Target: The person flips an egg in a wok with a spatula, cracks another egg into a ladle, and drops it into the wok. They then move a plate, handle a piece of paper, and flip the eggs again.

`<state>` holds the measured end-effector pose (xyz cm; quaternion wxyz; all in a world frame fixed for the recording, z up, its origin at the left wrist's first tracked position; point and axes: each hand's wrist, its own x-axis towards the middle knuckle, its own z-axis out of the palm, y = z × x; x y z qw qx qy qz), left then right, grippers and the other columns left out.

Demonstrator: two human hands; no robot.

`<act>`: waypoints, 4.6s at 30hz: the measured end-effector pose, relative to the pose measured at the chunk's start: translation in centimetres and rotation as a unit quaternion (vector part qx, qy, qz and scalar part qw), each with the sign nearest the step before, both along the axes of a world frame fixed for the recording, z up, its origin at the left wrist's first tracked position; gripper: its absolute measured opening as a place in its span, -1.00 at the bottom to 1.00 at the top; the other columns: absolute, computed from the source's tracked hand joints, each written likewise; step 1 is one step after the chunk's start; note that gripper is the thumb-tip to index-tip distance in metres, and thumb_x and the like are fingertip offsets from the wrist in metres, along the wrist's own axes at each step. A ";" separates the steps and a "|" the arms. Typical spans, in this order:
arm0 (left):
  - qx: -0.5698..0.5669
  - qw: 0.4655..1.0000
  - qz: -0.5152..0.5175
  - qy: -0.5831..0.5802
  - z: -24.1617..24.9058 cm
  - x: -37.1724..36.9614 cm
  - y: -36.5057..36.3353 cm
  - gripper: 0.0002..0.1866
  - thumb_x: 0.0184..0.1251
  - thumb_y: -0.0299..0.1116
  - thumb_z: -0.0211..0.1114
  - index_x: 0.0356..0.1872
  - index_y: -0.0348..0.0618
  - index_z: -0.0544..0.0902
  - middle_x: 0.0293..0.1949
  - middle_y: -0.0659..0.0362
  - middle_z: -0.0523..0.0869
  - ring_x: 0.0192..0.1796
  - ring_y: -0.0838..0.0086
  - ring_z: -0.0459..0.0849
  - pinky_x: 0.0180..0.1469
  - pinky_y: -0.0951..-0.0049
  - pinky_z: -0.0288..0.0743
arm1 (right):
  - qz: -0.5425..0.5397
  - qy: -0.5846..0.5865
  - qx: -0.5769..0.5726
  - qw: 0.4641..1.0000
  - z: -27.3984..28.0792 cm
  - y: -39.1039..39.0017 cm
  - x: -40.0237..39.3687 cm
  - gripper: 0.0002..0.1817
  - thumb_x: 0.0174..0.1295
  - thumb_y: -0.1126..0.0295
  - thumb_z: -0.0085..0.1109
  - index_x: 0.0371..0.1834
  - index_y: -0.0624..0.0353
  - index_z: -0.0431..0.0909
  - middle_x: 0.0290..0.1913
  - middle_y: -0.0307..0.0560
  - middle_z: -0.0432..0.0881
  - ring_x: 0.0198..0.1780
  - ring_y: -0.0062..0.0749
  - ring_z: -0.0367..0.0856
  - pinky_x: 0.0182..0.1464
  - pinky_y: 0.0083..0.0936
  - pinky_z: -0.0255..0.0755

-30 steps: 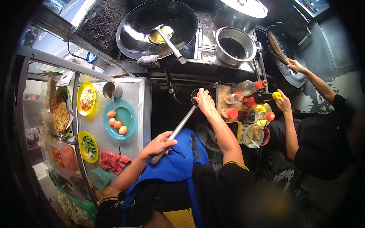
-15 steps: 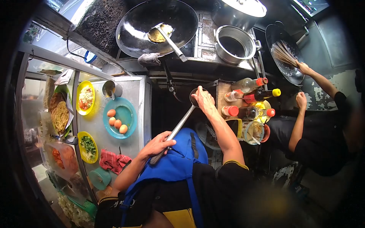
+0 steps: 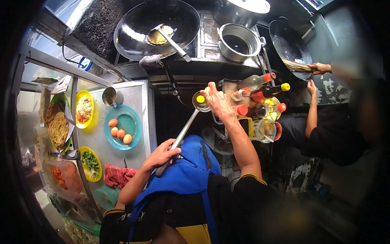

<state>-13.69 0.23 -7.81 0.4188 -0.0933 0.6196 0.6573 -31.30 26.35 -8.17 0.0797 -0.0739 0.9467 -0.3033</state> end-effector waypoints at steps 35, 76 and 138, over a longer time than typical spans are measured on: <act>-0.007 0.999 0.000 -0.043 7.9 4.2 0.7 -0.52 0.41 -0.27 0.31 0.26 -0.25 0.46 -0.34 0.28 0.57 -0.55 0.71 0.48 -0.52 0.68 0.38 | -0.221 -0.075 -0.292 0.928 -6.4 15.7 26.4 -0.46 0.20 0.18 0.38 0.22 0.11 0.53 0.05 0.02 0.55 0.08 -0.29 0.56 0.18 -0.41 0.44; -0.051 0.997 -0.039 -0.044 11.8 4.1 4.1 -0.47 0.41 -0.22 0.34 0.27 -0.27 0.42 -0.35 0.30 0.57 -0.47 0.70 0.54 -0.48 0.67 0.43 | 0.106 0.139 0.296 0.939 -2.1 26.0 13.1 -0.92 0.11 0.40 0.19 -0.45 0.11 0.65 -0.36 -0.02 0.66 -0.27 -0.10 0.68 -0.25 -0.18 0.54; -0.063 0.985 0.072 0.140 2.5 10.3 2.4 -0.40 0.35 -0.06 0.15 0.18 -0.42 0.39 -0.29 -0.19 0.71 -0.49 0.20 0.73 -0.29 0.18 0.62 | 0.749 0.312 -0.146 0.566 -14.3 -38.0 25.7 -0.83 0.19 0.34 0.12 -0.53 0.10 0.59 -0.37 -0.12 0.66 -0.38 -0.28 0.69 -0.45 -0.29 0.55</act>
